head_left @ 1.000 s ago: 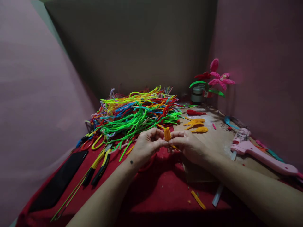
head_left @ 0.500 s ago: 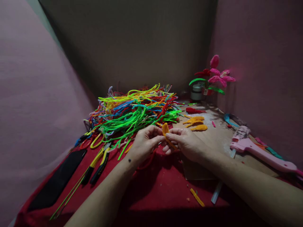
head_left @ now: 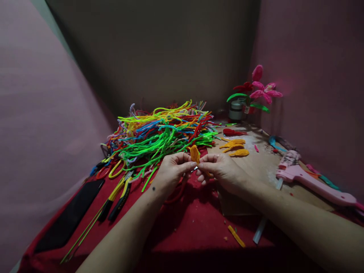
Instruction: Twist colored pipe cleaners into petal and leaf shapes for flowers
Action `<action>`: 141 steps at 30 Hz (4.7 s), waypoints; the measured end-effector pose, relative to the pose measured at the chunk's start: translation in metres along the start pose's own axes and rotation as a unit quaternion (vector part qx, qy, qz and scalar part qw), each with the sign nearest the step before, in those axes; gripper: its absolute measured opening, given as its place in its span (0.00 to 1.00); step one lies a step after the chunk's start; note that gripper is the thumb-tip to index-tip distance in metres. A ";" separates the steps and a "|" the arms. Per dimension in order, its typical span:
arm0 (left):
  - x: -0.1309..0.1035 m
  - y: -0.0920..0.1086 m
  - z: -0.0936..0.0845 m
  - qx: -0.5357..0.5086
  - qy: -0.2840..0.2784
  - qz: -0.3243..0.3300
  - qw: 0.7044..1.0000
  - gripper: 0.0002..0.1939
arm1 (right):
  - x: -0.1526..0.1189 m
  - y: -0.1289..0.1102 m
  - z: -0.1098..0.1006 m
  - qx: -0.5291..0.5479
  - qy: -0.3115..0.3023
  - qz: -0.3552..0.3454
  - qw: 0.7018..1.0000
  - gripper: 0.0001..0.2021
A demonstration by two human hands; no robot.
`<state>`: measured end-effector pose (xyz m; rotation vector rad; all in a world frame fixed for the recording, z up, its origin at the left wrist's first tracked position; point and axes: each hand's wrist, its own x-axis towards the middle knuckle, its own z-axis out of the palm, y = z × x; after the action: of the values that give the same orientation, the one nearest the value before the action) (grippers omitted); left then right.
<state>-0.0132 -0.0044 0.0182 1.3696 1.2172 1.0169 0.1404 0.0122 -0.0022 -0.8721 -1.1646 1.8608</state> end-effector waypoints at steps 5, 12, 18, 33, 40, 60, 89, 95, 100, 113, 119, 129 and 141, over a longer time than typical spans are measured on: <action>-0.001 0.002 -0.001 0.028 0.010 -0.014 0.999 0.10 | 0.001 0.004 0.000 0.016 -0.004 0.007 1.000 0.06; -0.001 0.002 -0.001 0.023 0.004 -0.026 0.999 0.09 | 0.003 0.008 -0.001 0.020 -0.011 0.002 1.000 0.08; 0.002 -0.004 -0.005 -0.077 -0.039 0.010 0.996 0.09 | 0.001 0.003 0.000 0.042 -0.022 -0.009 0.999 0.06; -0.001 0.000 -0.002 0.098 -0.007 0.039 0.994 0.04 | 0.003 0.007 -0.004 0.035 -0.032 -0.006 0.999 0.05; -0.002 0.006 0.001 0.098 -0.052 0.043 0.993 0.08 | 0.001 0.008 -0.001 0.013 -0.023 -0.013 1.000 0.09; -0.005 0.004 0.012 0.115 -0.026 0.004 0.993 0.09 | 0.006 0.009 -0.006 -0.001 0.032 -0.094 0.995 0.10; -0.007 0.010 0.006 0.088 -0.028 -0.051 0.994 0.08 | 0.003 0.002 -0.004 0.011 0.027 -0.115 0.993 0.10; -0.007 0.007 0.012 0.096 0.006 -0.026 0.995 0.07 | 0.002 0.003 0.002 0.008 0.055 -0.138 0.989 0.08; -0.007 0.000 0.017 0.142 0.036 0.035 0.989 0.07 | 0.004 0.007 0.000 -0.010 0.051 -0.140 0.989 0.05; -0.007 -0.020 0.015 0.346 0.078 0.252 0.901 0.07 | 0.001 -0.002 -0.001 -0.111 0.043 -0.090 0.989 0.04; -0.002 -0.031 0.010 0.446 0.040 0.341 0.827 0.07 | 0.003 0.000 -0.004 -0.205 0.051 -0.079 0.974 0.05; -0.005 -0.003 0.007 0.209 -0.048 0.075 0.974 0.08 | 0.004 -0.002 -0.011 -0.118 -0.021 -0.131 0.984 0.03; -0.003 -0.012 0.010 -0.025 -0.126 -0.066 0.990 0.10 | 0.007 -0.003 -0.013 -0.085 0.022 -0.164 0.983 0.10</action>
<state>-0.0058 -0.0086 0.0046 1.3154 1.0715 0.7527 0.1493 0.0246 -0.0047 -0.7554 -1.3632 1.4853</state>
